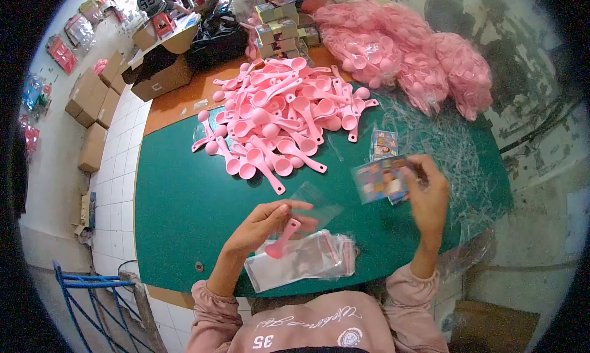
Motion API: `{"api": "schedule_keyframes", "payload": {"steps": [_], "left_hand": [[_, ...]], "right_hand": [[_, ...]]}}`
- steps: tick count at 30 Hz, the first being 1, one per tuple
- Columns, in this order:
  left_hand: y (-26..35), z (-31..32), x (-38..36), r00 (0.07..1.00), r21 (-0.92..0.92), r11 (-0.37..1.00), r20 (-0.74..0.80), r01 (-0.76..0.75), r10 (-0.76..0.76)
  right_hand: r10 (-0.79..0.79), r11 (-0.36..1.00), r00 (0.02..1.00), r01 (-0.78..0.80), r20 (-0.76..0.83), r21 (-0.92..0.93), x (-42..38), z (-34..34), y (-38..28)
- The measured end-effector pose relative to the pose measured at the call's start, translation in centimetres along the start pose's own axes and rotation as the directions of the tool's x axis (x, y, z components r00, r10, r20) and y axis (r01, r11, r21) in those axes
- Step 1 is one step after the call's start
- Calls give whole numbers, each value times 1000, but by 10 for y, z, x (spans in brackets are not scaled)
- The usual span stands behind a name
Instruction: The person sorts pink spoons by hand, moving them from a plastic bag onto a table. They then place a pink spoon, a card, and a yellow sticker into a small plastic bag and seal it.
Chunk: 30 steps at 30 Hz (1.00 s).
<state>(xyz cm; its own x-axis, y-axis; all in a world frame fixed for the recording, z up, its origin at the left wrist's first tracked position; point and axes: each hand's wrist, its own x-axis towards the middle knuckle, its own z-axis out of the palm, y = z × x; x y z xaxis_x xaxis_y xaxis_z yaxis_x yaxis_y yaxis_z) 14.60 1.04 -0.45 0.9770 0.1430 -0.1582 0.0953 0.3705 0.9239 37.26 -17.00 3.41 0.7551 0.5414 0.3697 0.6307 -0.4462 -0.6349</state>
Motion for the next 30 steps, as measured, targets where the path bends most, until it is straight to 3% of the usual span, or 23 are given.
{"api": "schedule_keyframes", "payload": {"steps": [1, 2, 4, 6, 8, 10, 12, 13, 14, 16, 18, 20, 22, 24, 28, 30], "left_hand": [[0, 2, -1, 1000, -1, 1000, 2, 3, -3], [1, 4, -1, 1000, -22, 1000, 13, 17, -16], [1, 3, -2, 999, -39, 999, 22, 27, -26], [-2, -3, -3, 998, 156, 986, 15, 51, -54], [2, 0, -3, 999, 106, 994, 24, 23, -26], [5, 3, -4, 999, 52, 999, 35, 0, -2], [5, 5, -4, 998, -17, 1000, 66, 1, 1], [4, 5, -4, 998, -19, 1000, 69, 1, 0], [2, 5, -4, 997, -14, 1000, 73, -2, 3], [4, 4, -4, 997, -6, 1000, 73, -8, 8], [9, 5, -5, 999, 0, 1000, 24, 26, -26], [5, 3, -5, 1000, 16, 1000, -17, 17, -16], [0, 0, -4, 998, 35, 999, -56, 8, -6], [-2, -3, -3, 995, 129, 988, -53, 86, -80], [-3, -4, 1, 999, 346, 938, -13, -23, 30], [-3, 0, 2, 992, 489, 863, 51, -125, 115]], "right_hand": [[102, 934, 988, -134, 114, 332, -7, 1, -24], [156, 744, 956, -280, 250, 606, -13, 4, -39], [86, 795, 948, -250, 305, 552, -24, 12, -52], [12, 841, 931, -207, 366, 499, -25, 13, -57], [-169, 930, 825, -47, 539, 364, -21, 6, -60], [-208, 929, 833, 4, 513, 371, -20, 6, -53], [46, 848, 985, -126, 166, 514, -15, 5, -52], [54, 919, 993, -92, 108, 384, -10, 4, -49], [54, 919, 993, -90, 105, 384, -10, 7, -44], [51, 743, 950, -243, 309, 624, -13, 16, -36], [32, 678, 938, -275, 346, 681, -21, 21, -39], [-42, 700, 919, -252, 391, 669, -24, 30, -38], [-29, 702, 876, -325, 481, 633, -22, 26, -44], [-65, 884, 828, -211, 557, 417, -17, 24, -50], [-193, 920, 810, -48, 554, 390, -10, 27, -53], [-285, 903, 659, -59, 697, 425, -11, 33, -48]]}}
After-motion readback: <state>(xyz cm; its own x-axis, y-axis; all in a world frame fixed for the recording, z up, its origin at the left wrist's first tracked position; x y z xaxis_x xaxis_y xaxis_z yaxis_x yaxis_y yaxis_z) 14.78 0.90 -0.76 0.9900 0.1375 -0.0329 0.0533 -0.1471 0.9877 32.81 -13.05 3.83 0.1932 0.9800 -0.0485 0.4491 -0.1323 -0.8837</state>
